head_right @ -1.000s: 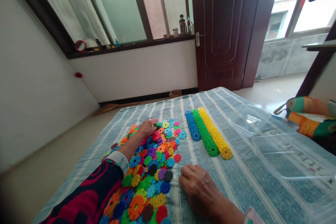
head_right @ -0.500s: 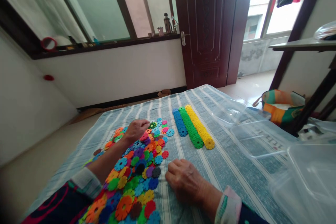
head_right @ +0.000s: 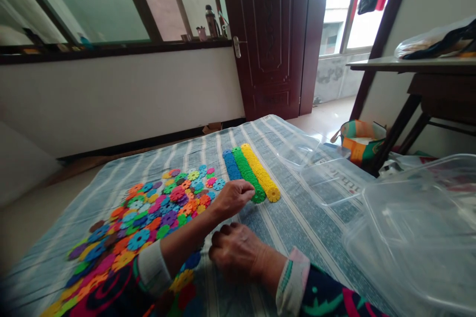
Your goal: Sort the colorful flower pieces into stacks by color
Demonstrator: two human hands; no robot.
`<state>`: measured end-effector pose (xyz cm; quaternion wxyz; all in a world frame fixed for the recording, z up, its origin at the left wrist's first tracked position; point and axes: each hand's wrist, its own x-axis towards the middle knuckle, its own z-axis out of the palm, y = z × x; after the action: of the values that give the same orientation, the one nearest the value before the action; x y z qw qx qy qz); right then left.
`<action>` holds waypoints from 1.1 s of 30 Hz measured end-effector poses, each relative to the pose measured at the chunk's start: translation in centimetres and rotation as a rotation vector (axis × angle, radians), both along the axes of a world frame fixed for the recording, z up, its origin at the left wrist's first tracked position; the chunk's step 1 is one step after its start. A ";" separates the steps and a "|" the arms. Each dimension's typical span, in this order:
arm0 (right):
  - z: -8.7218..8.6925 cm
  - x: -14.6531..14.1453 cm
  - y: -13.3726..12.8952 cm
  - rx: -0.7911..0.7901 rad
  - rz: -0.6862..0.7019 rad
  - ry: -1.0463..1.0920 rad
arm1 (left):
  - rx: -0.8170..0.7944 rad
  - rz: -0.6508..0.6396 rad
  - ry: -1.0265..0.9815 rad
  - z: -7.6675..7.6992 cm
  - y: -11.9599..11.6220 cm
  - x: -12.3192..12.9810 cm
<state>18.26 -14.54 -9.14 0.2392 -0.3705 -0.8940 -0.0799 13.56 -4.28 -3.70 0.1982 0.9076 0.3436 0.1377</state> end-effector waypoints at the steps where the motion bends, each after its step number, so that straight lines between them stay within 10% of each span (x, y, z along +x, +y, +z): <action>1: 0.0 0.0 0.0 -0.007 0.003 -0.002 | 0.009 0.006 0.015 -0.1 0.1 0.3; 25: -0.8 -0.3 -0.5 -0.005 0.012 0.123 | -0.081 0.091 -0.051 -1.8 0.0 -0.4; 33: -0.8 -0.3 -1.0 -0.023 0.027 0.183 | 0.132 0.443 0.227 0.9 4.7 -8.9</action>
<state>18.00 -15.54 -9.90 0.3166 -0.3667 -0.8742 -0.0324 4.62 0.39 -2.77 0.0638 0.8308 0.5443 0.0970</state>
